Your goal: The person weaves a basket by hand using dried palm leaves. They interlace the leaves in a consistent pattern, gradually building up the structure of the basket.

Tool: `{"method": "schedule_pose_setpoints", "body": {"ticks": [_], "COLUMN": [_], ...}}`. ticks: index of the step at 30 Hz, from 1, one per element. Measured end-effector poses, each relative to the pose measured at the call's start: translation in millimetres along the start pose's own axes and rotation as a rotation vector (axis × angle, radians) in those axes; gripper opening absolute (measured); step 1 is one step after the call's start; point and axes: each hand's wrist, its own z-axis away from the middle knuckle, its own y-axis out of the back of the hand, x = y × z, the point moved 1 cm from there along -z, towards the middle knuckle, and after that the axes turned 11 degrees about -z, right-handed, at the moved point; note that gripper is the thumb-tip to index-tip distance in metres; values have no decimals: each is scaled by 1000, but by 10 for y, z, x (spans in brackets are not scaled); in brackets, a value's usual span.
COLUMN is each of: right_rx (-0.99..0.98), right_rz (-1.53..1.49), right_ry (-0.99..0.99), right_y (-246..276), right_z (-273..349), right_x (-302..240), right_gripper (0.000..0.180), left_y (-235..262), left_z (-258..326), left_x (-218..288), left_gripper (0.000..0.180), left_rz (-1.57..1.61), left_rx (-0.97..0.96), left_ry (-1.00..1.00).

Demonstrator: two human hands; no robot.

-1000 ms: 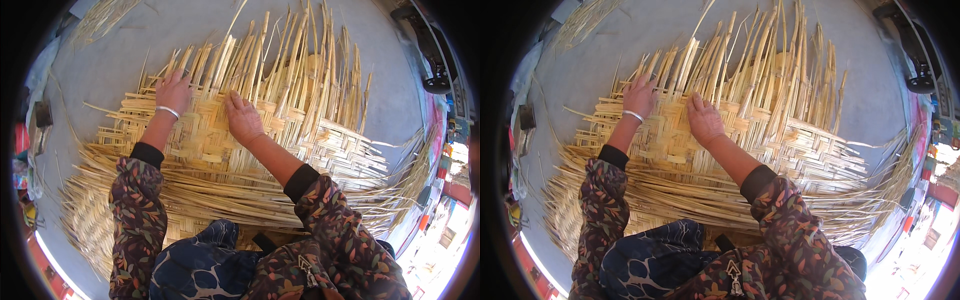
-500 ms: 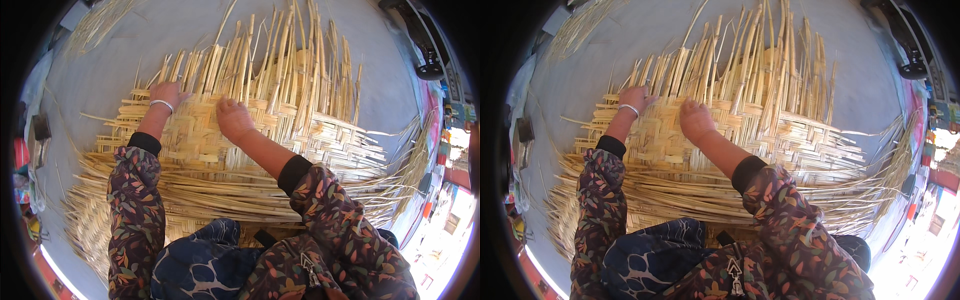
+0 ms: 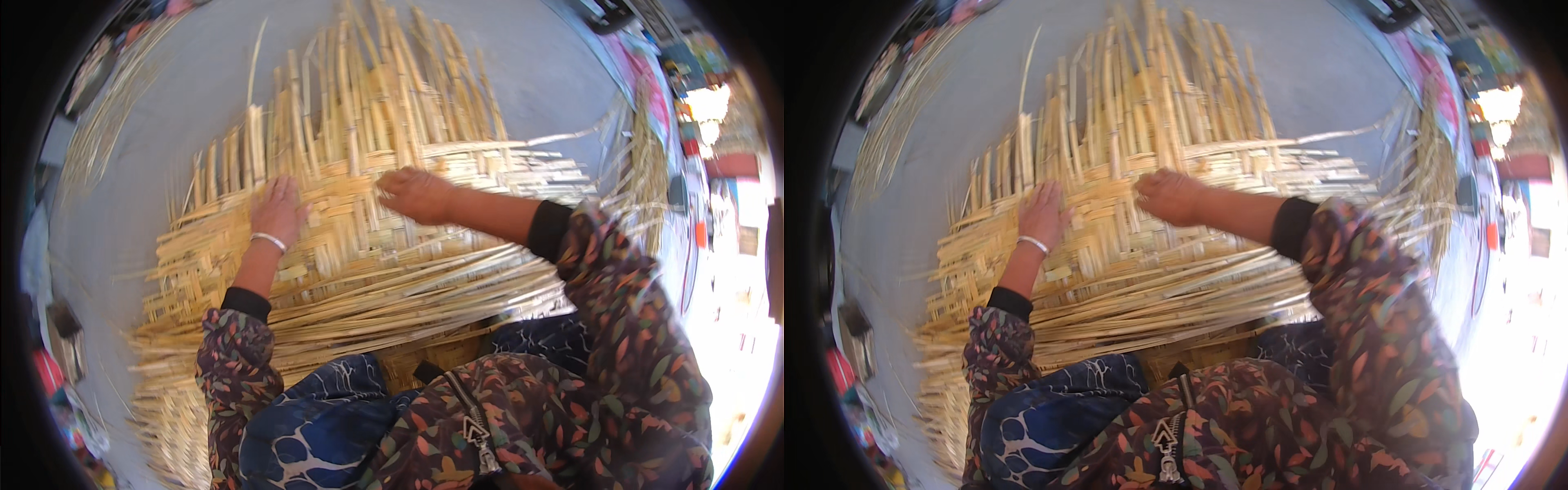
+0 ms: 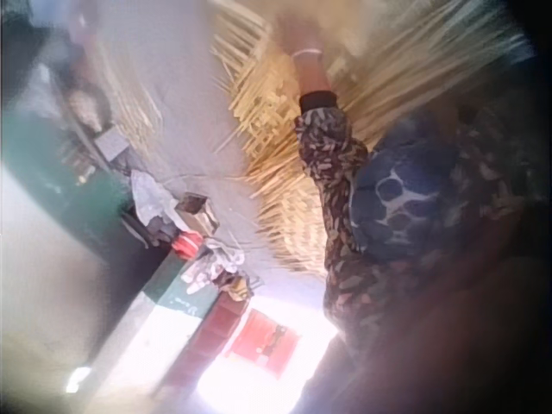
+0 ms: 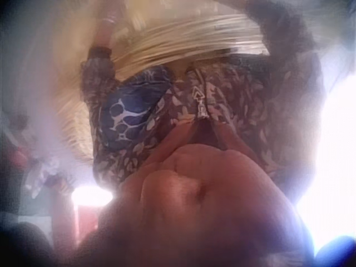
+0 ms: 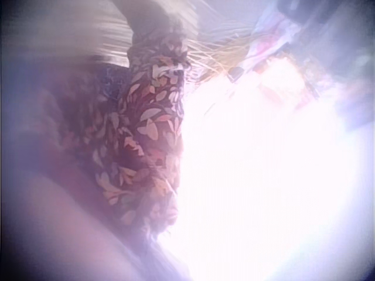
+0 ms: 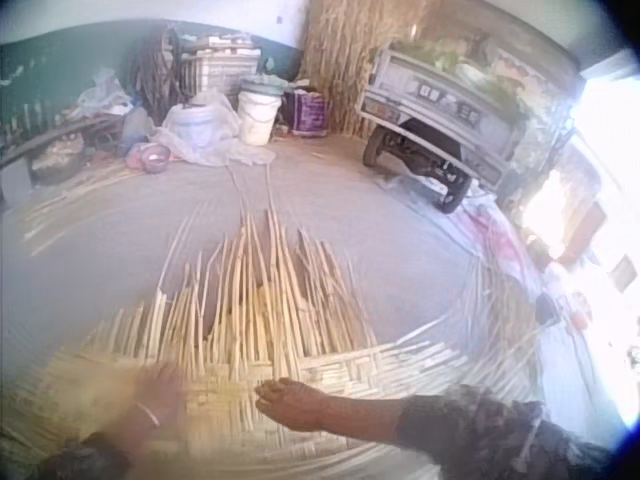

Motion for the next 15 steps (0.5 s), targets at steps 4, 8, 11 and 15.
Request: {"method": "schedule_pose_setpoints", "body": {"ticks": [4,8,11,15], "right_rx": [-116,145,470,1033], "right_rz": [24,-295,-643,-1562], "right_ry": [-457,-854,-1002,-1123], "right_y": [650,639,170,-179], "right_z": [1222,2010,2233,2196], "right_x": [473,777,1261,1555], "right_gripper": [31,37,43,28], "left_y": [63,222,811,1202], "left_z": [-82,-24,-107,-521], "left_x": [160,51,111,717], "left_gripper": [61,57,51,43], "left_rz": [-48,-251,-364,-219], "left_rx": [-97,-195,-487,-418], "left_ry": [-50,-190,-280,-400]}}
